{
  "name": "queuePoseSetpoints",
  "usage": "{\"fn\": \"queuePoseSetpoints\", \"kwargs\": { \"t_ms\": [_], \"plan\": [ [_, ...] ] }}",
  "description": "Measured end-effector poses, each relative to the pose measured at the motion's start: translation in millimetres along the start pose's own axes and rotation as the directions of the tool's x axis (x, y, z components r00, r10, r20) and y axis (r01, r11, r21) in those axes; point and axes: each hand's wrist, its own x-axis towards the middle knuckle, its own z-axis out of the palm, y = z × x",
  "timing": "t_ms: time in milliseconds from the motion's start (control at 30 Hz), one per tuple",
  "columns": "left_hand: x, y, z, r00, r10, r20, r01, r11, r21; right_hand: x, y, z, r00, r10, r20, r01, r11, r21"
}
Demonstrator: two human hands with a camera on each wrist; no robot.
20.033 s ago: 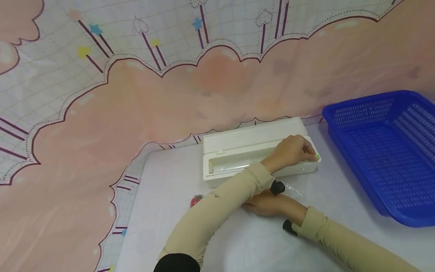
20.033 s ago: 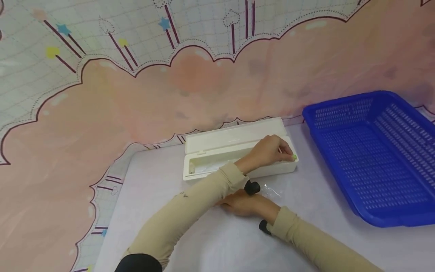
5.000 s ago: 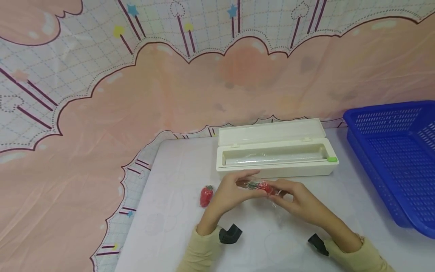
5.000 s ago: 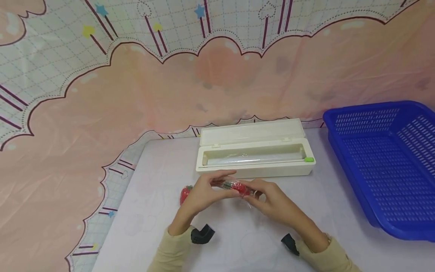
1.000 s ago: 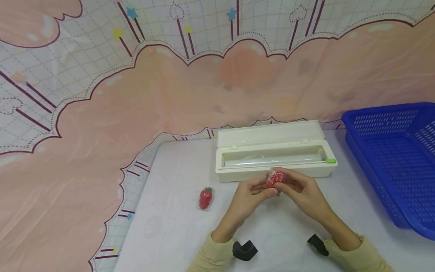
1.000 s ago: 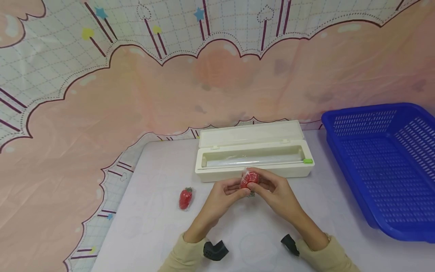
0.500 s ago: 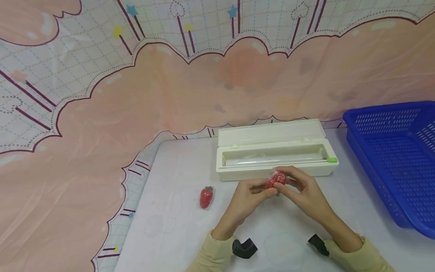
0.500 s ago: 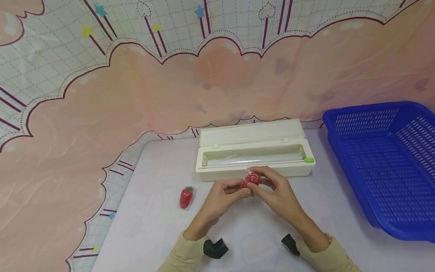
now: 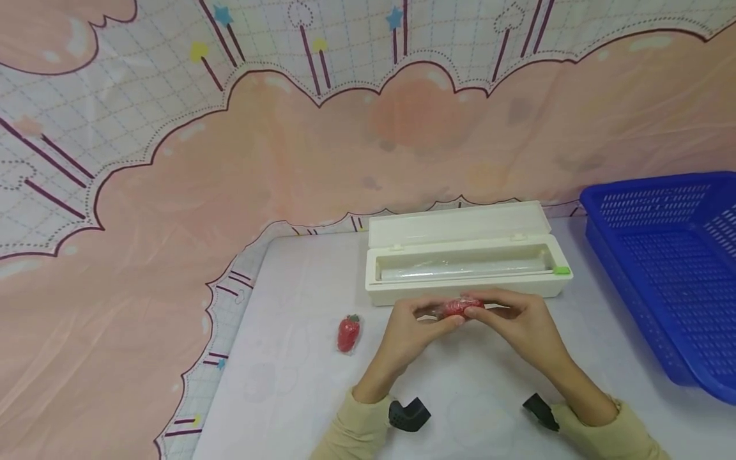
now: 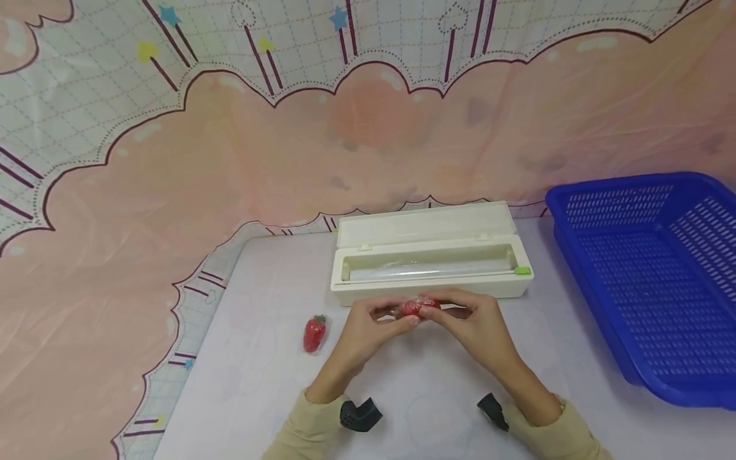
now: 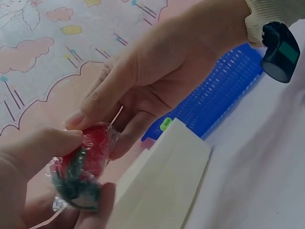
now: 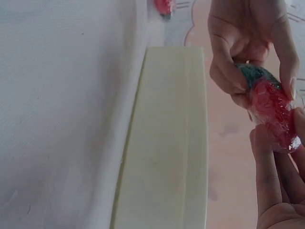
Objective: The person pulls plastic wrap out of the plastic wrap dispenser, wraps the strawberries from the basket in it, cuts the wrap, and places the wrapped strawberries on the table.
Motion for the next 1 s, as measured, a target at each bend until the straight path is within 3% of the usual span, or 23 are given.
{"fn": "queuePoseSetpoints", "kwargs": {
  "t_ms": [267,467,667,833,1000],
  "plan": [
    [-1.0,-0.5,1.8,0.998,0.034,-0.047,-0.037,0.997,-0.067,0.9,-3.5,-0.4,0.999,0.019,0.028,-0.018,0.999,-0.043],
    [-1.2,1.3,2.2,0.997,-0.001,-0.079,-0.007,0.995,-0.100,1.3,-5.2,-1.0,0.995,0.017,0.095,-0.013,0.999,-0.042],
    [-1.5,-0.3,5.7,0.994,-0.008,-0.105,-0.011,0.983,-0.181,1.7,-6.1,0.5,0.990,0.065,0.125,-0.057,0.996,-0.066],
    [-3.2,-0.5,8.6,0.987,-0.009,-0.161,-0.017,0.987,-0.159,0.9,-5.2,3.6,0.983,0.093,0.158,-0.091,0.996,-0.016],
    [-3.3,1.4,11.0,0.983,0.026,-0.182,-0.048,0.991,-0.122,-0.5,-3.7,8.1,0.982,0.103,0.157,-0.106,0.994,0.011]
  ]
}}
